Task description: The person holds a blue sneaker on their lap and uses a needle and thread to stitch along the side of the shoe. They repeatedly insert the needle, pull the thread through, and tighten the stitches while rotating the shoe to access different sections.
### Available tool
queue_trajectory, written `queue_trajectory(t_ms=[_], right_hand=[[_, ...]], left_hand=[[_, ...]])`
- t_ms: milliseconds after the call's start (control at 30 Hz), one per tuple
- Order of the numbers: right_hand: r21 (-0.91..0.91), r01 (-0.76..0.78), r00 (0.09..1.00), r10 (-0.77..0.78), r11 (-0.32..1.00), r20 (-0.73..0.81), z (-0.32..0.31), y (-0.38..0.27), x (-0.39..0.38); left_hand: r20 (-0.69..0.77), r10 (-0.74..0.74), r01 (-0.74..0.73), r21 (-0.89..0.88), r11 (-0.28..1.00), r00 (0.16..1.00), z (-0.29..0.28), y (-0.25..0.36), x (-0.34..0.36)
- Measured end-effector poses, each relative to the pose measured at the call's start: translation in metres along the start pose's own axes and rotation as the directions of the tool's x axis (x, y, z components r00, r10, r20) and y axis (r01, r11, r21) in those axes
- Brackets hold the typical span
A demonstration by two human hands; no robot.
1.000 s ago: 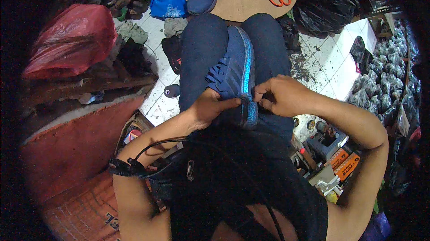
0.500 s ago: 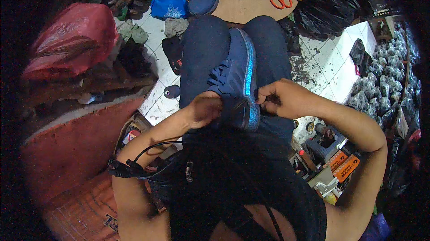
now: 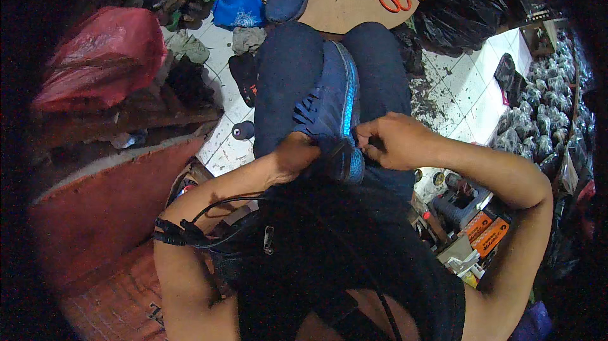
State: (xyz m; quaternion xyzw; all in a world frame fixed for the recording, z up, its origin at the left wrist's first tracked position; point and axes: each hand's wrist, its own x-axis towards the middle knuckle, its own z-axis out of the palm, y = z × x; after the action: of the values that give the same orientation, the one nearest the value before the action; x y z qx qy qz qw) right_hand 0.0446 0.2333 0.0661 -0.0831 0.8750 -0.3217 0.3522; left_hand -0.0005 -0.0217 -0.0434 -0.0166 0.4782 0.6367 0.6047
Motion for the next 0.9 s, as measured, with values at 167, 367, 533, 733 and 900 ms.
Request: queue_trajectory(t_ms=[167, 367, 533, 733, 900], right_hand=[[-0.027, 0.032, 0.999, -0.031, 0.999, 0.007, 0.005, 0.0, 0.004], [-0.083, 0.072, 0.996, -0.076, 0.994, -0.054, 0.016, 0.005, 0.013], [-0.113, 0.169, 0.954, -0.191, 0.979, -0.232, 0.016, 0.006, 0.007], [-0.243, 0.126, 0.965, -0.176, 0.962, -0.193, 0.003, 0.005, -0.013], [-0.403, 0.081, 0.968, -0.169, 0.912, -0.187, 0.008, -0.001, -0.02]], left_hand=[[0.023, -0.075, 0.076, -0.032, 0.997, 0.997, 0.007, 0.009, -0.005], [0.104, -0.15, 0.154, -0.035, 0.987, 0.983, 0.006, 0.015, -0.006], [-0.146, -0.073, 0.1, 0.187, 0.977, 0.987, 0.015, 0.027, -0.017], [-0.066, 0.142, 0.012, 0.936, 0.351, 0.988, 0.003, 0.056, -0.021], [0.109, 0.589, -0.341, 0.891, 0.3, 0.801, -0.009, 0.038, -0.054]])
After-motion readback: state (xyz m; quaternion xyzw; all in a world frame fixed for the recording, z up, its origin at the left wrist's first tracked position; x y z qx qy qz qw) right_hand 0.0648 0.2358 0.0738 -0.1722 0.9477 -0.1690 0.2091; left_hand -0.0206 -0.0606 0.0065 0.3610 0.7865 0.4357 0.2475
